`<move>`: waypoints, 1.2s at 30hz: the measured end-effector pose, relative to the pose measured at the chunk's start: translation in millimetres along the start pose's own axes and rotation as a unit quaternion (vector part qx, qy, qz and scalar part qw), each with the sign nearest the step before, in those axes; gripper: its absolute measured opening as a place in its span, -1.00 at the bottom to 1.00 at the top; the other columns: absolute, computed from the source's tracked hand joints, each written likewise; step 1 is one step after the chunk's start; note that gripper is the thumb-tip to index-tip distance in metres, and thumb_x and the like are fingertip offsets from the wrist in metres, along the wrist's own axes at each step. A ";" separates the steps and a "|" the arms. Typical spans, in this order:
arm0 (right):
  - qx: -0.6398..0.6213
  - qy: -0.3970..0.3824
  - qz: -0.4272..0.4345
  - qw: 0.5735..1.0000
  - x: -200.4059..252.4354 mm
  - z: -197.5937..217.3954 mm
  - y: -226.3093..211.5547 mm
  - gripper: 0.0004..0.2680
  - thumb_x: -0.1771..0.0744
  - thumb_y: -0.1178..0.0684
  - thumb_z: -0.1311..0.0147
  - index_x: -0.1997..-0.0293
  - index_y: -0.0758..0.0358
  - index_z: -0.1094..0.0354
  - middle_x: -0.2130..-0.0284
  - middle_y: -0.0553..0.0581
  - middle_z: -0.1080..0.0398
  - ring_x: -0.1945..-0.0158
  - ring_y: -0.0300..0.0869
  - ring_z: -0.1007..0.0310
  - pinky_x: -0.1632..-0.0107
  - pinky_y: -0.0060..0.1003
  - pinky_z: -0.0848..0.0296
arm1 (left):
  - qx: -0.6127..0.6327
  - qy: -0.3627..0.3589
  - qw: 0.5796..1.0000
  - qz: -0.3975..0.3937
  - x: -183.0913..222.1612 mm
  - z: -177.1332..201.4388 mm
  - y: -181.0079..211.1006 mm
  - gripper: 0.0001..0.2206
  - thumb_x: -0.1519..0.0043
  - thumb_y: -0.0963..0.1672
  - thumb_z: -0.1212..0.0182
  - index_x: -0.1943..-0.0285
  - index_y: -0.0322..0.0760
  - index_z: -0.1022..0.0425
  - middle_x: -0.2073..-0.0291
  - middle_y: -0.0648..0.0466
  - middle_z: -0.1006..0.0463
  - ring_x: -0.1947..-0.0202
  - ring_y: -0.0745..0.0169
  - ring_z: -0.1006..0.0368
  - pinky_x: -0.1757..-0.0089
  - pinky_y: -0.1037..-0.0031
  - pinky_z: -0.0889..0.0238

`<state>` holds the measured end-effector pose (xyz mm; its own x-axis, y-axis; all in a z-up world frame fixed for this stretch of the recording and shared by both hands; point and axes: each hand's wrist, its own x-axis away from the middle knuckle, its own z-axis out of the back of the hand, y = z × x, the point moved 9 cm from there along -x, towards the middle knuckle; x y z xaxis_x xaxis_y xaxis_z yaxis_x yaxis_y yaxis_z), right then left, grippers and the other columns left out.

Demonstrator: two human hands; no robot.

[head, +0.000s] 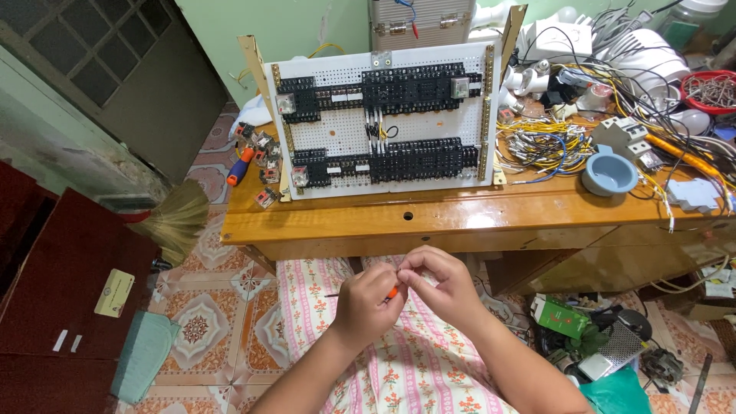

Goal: The person is wiring an electrical panel by adjusting terminal blocks with a screwdriver and inserting wires into the slots.

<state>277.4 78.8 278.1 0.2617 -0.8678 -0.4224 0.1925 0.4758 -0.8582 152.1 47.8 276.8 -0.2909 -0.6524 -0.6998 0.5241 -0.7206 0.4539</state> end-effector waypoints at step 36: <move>-0.104 0.159 -0.045 0.981 -47.1 49.0 34.8 -0.88 -0.43 0.16 -0.05 0.25 0.33 -0.44 0.53 0.10 -0.38 0.35 -0.24 -0.32 0.13 -0.24 -0.41 | 0.179 -0.106 0.937 0.280 -19.6 14.6 -37.3 -0.37 -0.10 -0.31 -0.02 -0.47 -0.53 -0.16 0.05 -0.25 -0.41 0.16 -0.09 -0.47 0.18 0.28 -0.45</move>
<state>318.2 143.3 282.5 -0.0627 -0.9214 -0.3835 -0.0050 0.3846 -0.9231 126.6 84.0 281.7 -0.2234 -0.9566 -0.1872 0.3508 -0.2581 0.9002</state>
